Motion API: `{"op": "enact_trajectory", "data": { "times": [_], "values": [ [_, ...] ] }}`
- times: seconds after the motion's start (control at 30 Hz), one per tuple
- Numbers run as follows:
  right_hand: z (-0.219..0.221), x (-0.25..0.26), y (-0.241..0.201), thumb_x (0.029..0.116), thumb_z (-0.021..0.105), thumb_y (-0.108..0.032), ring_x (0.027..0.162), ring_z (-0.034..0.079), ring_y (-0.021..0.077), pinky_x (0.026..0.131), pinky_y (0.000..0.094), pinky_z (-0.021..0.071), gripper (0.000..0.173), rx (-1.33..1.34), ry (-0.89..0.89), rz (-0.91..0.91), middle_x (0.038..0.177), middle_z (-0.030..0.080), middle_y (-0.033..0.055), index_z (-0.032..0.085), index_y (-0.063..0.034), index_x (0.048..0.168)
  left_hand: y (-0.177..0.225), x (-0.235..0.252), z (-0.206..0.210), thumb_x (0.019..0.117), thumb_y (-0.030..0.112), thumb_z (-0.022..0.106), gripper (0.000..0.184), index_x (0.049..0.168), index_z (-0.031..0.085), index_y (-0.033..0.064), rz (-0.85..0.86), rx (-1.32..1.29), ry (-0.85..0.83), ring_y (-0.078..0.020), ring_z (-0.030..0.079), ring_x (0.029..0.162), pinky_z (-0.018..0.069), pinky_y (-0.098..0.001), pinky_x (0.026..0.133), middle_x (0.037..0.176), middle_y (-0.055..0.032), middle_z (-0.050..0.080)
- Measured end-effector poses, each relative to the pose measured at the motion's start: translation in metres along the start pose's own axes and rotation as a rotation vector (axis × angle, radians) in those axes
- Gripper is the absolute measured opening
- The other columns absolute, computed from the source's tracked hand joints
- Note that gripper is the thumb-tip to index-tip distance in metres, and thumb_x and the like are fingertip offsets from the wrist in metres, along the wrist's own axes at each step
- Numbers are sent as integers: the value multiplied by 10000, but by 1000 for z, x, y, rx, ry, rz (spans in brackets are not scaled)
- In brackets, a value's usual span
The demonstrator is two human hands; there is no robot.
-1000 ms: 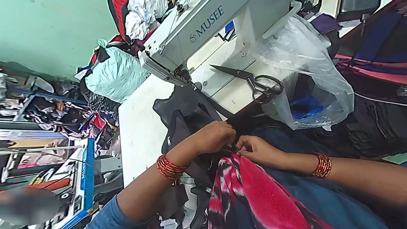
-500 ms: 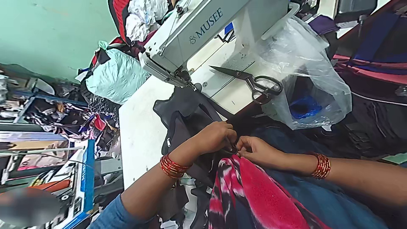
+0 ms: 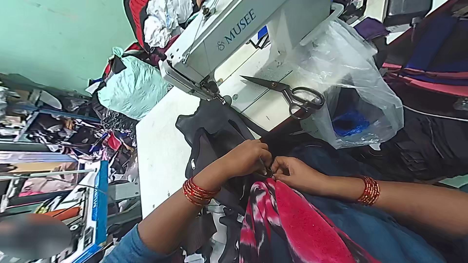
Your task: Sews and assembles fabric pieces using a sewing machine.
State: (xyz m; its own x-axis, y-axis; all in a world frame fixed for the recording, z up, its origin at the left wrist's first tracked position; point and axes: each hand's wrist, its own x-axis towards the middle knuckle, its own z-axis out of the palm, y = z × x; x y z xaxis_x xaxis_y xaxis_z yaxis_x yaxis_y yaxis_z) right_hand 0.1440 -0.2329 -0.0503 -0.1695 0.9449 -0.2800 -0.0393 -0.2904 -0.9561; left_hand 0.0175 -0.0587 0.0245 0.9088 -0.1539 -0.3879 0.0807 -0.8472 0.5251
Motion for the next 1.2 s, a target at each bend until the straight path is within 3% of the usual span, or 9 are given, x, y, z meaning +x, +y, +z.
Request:
{"op": "enact_trajectory", "data": {
  "times": [0.1,0.2,0.3,0.4,0.47,0.63,0.97,1.1,1.2],
  "values": [
    [0,1,0,982,627,-130,663,515,33,650,220,445,134,0,-8,-2,777,559,-14,592,-30,1065,-1,-1,1,895,97,731,75,843,725,44,10,7,-16,-282,666,952,515,-481,834,911,-110,694],
    [-1,1,0,982,630,-136,665,519,34,651,222,445,138,-12,-9,-6,776,564,-17,596,-30,1063,2,-4,-5,935,96,684,84,872,692,41,-14,-4,-56,-292,638,1011,476,-507,896,910,-98,675],
    [-1,1,-3,984,631,-136,672,520,34,655,220,445,137,-10,-12,10,783,563,-17,596,-34,1068,3,-6,-8,943,110,675,69,900,682,57,-41,-10,-48,-246,637,926,460,-488,893,824,-56,663],
    [0,1,-3,981,632,-130,685,533,34,665,225,455,141,-17,-11,9,796,578,-12,595,-32,1076,2,-3,-6,920,158,735,147,1030,723,62,-74,26,-9,-246,644,863,452,-498,877,820,-59,697],
    [0,1,-3,982,634,-134,688,538,28,667,221,457,149,-17,-9,10,803,585,-14,593,-33,1083,3,0,-7,923,168,733,202,1096,769,70,-81,56,-24,-263,662,922,438,-519,937,883,-76,736],
    [-1,1,-2,977,633,-130,685,536,20,661,208,453,140,2,-4,-9,796,580,-17,590,-29,1065,4,5,-9,934,159,716,114,955,813,104,-39,110,-54,-251,655,942,424,-521,946,847,-56,731],
    [-3,1,-2,1039,550,-94,620,482,-9,607,168,414,99,113,-29,11,735,527,-45,590,-14,1079,4,7,-8,937,132,705,116,893,796,75,-21,102,-71,-266,656,954,436,-516,959,829,-70,720],
    [-3,3,0,1070,502,-102,641,539,-17,631,156,476,136,231,-19,43,773,559,-40,604,-12,1070,2,8,-8,947,126,690,132,887,790,66,-3,106,-79,-270,653,956,443,-500,954,826,-76,717],
    [-3,6,3,1067,533,-145,626,528,-17,614,157,459,151,241,-7,27,755,560,-49,621,-26,1039,2,9,-7,947,126,688,134,879,786,66,0,118,-77,-272,653,952,446,-499,951,823,-78,714]
  ]
}}
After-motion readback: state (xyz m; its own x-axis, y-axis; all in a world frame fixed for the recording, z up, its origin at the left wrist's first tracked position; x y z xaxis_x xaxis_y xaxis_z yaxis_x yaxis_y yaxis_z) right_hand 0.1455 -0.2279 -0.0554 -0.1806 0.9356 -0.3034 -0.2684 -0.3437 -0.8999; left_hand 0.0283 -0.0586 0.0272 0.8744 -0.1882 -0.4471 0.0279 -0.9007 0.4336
